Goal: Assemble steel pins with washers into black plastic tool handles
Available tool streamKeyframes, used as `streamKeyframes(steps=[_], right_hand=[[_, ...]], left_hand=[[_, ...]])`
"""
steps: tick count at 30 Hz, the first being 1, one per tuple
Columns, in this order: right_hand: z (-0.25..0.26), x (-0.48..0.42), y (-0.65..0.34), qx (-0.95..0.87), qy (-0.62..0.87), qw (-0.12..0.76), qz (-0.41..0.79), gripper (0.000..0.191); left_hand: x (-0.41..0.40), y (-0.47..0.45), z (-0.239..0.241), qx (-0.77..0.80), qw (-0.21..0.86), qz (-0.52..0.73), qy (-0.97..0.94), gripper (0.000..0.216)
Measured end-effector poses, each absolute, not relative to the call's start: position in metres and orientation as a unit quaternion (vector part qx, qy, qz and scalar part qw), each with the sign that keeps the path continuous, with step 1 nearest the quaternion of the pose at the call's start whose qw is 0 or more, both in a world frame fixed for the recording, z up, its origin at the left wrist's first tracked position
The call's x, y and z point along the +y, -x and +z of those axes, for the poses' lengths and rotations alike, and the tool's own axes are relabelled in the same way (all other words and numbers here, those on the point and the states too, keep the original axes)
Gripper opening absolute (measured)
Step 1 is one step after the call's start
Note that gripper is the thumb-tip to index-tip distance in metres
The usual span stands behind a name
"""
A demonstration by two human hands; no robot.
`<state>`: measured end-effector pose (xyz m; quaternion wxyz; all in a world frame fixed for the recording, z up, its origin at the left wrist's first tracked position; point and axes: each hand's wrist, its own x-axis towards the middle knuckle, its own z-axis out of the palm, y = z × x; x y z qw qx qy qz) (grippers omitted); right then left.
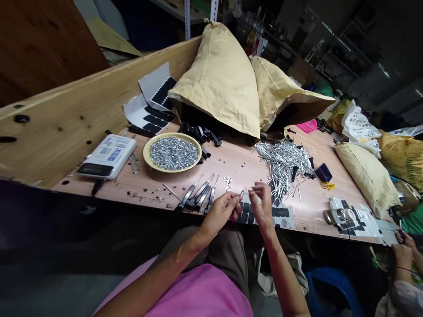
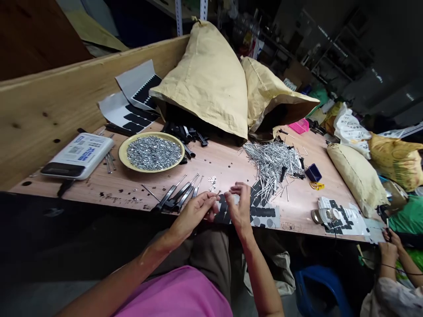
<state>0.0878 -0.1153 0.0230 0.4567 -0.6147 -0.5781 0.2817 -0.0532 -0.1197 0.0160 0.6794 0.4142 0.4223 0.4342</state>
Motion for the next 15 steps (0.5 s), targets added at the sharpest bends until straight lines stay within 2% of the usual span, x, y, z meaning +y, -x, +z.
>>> streamKeyframes(steps=[2,4,7,9,12,15], right_hand=[[0.021,-0.133,-0.086,-0.554,0.63,0.465,0.282,0.029],[0.016,-0.153,-0.083,-0.537,0.62,0.458,0.342,0.031],[0.004,-0.181,-0.074,-0.497,0.588,0.476,0.425,0.044],[-0.001,-0.196,-0.067,-0.481,0.59,0.501,0.413,0.048],[-0.004,-0.212,-0.061,-0.49,0.61,0.516,0.349,0.038],[-0.003,-0.225,-0.061,-0.488,0.616,0.513,0.346,0.03]], left_hand=[[-0.124,0.052,0.017,0.406,0.685,0.47,-0.381,0.035],[-0.13,0.05,0.017,0.391,0.684,0.5,-0.359,0.034],[-0.141,0.044,0.014,0.381,0.693,0.516,-0.329,0.034],[-0.15,0.038,0.012,0.385,0.694,0.523,-0.311,0.033],[-0.164,0.029,0.011,0.376,0.724,0.505,-0.281,0.039],[-0.174,0.024,0.011,0.365,0.749,0.467,-0.295,0.043]])
